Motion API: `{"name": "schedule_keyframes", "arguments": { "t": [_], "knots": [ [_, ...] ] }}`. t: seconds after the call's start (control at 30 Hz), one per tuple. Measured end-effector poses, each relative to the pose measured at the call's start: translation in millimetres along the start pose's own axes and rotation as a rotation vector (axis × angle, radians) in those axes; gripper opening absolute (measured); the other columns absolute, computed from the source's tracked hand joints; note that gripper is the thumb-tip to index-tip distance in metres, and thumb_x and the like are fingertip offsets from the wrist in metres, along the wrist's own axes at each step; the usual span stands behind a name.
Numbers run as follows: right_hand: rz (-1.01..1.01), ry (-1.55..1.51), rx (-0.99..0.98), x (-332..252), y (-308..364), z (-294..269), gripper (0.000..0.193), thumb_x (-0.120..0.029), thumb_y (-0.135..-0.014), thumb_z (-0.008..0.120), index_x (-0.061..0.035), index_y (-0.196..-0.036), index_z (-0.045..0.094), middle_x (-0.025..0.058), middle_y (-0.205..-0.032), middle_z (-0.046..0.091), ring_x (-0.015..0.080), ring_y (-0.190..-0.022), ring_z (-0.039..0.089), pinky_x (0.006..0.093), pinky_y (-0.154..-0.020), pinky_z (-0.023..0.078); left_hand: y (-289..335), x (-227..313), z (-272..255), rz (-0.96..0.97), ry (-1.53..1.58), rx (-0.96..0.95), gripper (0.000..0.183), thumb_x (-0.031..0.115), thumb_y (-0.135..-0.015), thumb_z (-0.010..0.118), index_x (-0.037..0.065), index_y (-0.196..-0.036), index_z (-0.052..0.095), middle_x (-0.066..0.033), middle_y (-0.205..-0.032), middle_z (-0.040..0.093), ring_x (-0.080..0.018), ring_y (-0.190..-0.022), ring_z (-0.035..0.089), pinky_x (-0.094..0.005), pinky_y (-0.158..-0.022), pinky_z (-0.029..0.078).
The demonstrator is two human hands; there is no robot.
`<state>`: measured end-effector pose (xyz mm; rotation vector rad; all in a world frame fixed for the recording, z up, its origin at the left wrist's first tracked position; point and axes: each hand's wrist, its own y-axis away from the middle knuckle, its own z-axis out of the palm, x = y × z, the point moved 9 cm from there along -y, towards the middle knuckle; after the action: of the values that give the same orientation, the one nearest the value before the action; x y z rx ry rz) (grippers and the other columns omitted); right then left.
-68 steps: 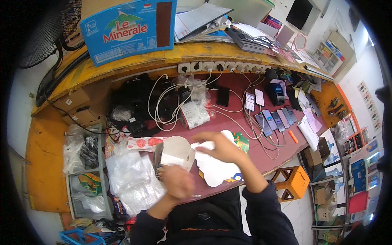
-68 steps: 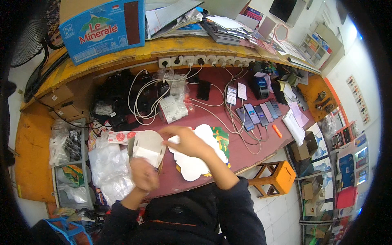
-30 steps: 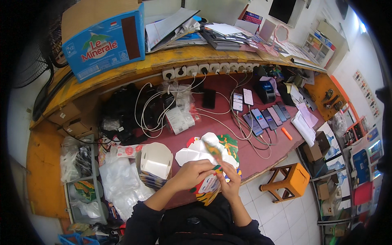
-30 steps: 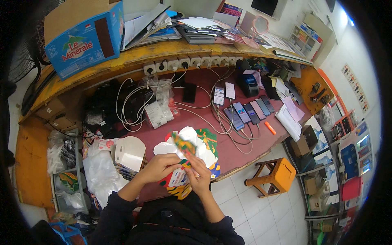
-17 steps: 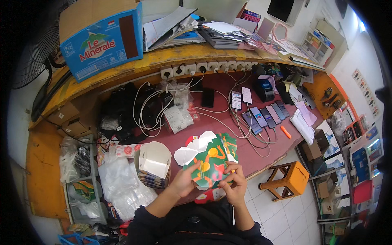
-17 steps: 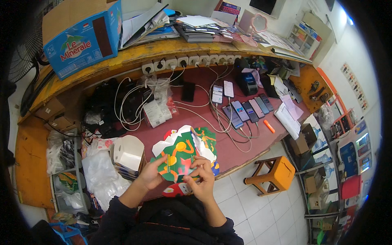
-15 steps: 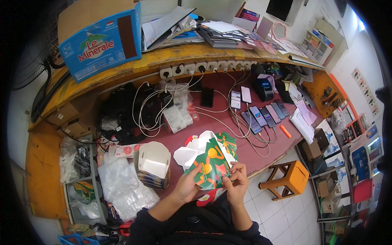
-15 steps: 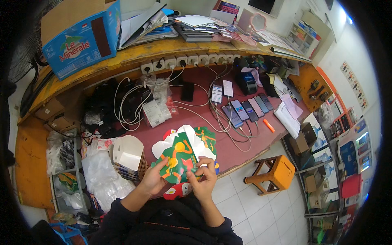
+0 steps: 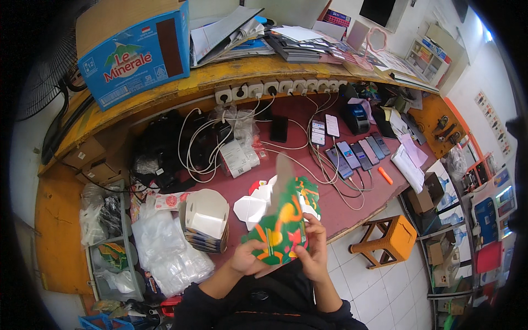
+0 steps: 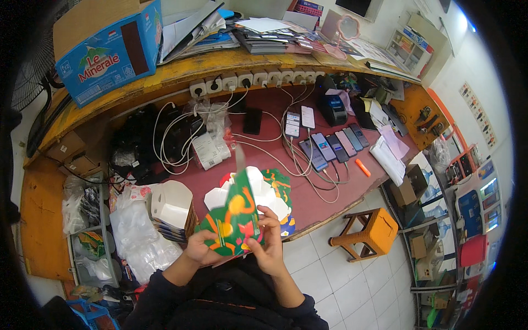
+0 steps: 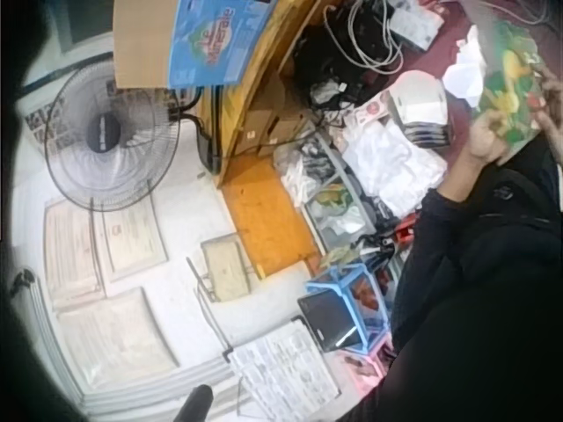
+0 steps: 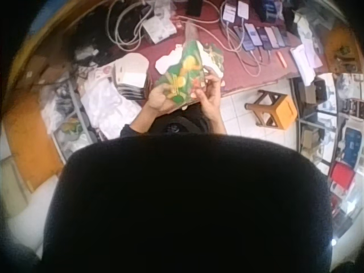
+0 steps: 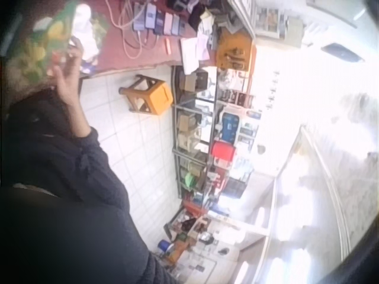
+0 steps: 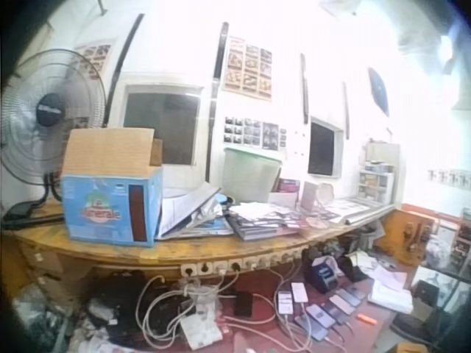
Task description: The person repeatedly folds flat, colorful printed paperboard into small open-top boxes by hand, then places each finished box into a stack on the counter. The person handles the items one at a time, folding along creases and aligning edges to form the box shape.
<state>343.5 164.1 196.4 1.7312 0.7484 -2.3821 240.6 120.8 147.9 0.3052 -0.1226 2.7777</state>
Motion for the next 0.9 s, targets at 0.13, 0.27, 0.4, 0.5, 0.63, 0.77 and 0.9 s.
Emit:
{"name": "schedule_keyframes", "arguments": {
  "t": [0.13,0.27,0.4,0.5,0.63,0.77,0.9],
  "knots": [
    [-0.068,0.149,-0.010,-9,-7,4,0.049,-0.013,-0.081,0.067,-0.0081,-0.120,0.037,0.0164,-0.141,0.026,0.0261,-0.129,0.033,0.0384,-0.100,0.034,7,-12,-7,-0.146,0.093,-0.015,0.050,0.007,-0.084,0.042,-0.001,-0.133,0.036,-0.0176,-0.131,0.047,-0.0301,-0.119,0.048,-0.0442,-0.103,0.036],
    [-0.066,0.432,-0.042,-16,-22,-17,0.076,-0.032,-0.080,0.069,-0.0050,-0.141,0.032,0.0152,-0.143,0.035,0.0249,-0.126,0.039,0.0371,-0.095,0.037,20,-17,-39,-0.270,-0.293,0.214,0.041,0.001,-0.083,0.047,-0.004,-0.124,0.047,-0.0148,-0.119,0.057,-0.0235,-0.109,0.056,-0.0375,-0.096,0.044],
    [-0.050,0.443,-0.119,-8,-25,-22,0.040,-0.025,-0.086,0.063,0.0002,-0.118,0.058,0.0144,-0.114,0.060,0.0234,-0.104,0.056,0.0317,-0.088,0.042,15,-14,-36,-0.202,-0.234,0.179,0.038,0.001,-0.083,0.047,-0.005,-0.121,0.048,-0.0144,-0.118,0.057,-0.0234,-0.103,0.059,-0.0356,-0.091,0.048],
    [-0.001,0.238,-0.105,-5,-21,-19,0.026,-0.014,-0.085,0.065,0.0025,-0.105,0.065,0.0106,-0.099,0.064,0.0195,-0.088,0.060,0.0286,-0.078,0.045,5,-6,-25,-0.144,-0.197,0.119,0.040,0.002,-0.084,0.045,-0.005,-0.123,0.046,-0.0164,-0.118,0.057,-0.0257,-0.105,0.059,-0.0382,-0.091,0.048],
    [-0.345,0.699,-0.085,-44,-15,-7,0.032,0.007,-0.064,0.066,-0.0099,-0.090,0.073,0.0048,-0.078,0.059,0.0165,-0.068,0.057,0.0254,-0.059,0.046,5,3,-26,-0.220,-0.239,0.319,0.044,0.003,-0.084,0.043,-0.006,-0.127,0.042,-0.0186,-0.119,0.055,-0.0283,-0.107,0.058,-0.0406,-0.092,0.048],
    [-0.494,0.699,-0.409,-57,-10,11,0.036,0.007,-0.058,0.063,-0.0152,-0.083,0.074,0.0010,-0.074,0.052,0.0143,-0.062,0.052,0.0257,-0.054,0.042,14,-3,-15,-0.305,-0.277,0.392,0.046,0.003,-0.083,0.042,-0.007,-0.128,0.040,-0.0197,-0.121,0.054,-0.0290,-0.107,0.059,-0.0409,-0.091,0.049],
    [-0.302,0.340,-0.294,-48,-20,-10,0.025,0.003,-0.064,0.057,-0.0103,-0.077,0.074,0.0054,-0.076,0.051,0.0180,-0.067,0.054,0.0253,-0.058,0.042,16,-9,-14,-0.345,-0.315,0.393,0.046,0.003,-0.082,0.042,-0.006,-0.127,0.042,-0.0200,-0.121,0.054,-0.0302,-0.109,0.058,-0.0417,-0.094,0.048]
  ]
}}
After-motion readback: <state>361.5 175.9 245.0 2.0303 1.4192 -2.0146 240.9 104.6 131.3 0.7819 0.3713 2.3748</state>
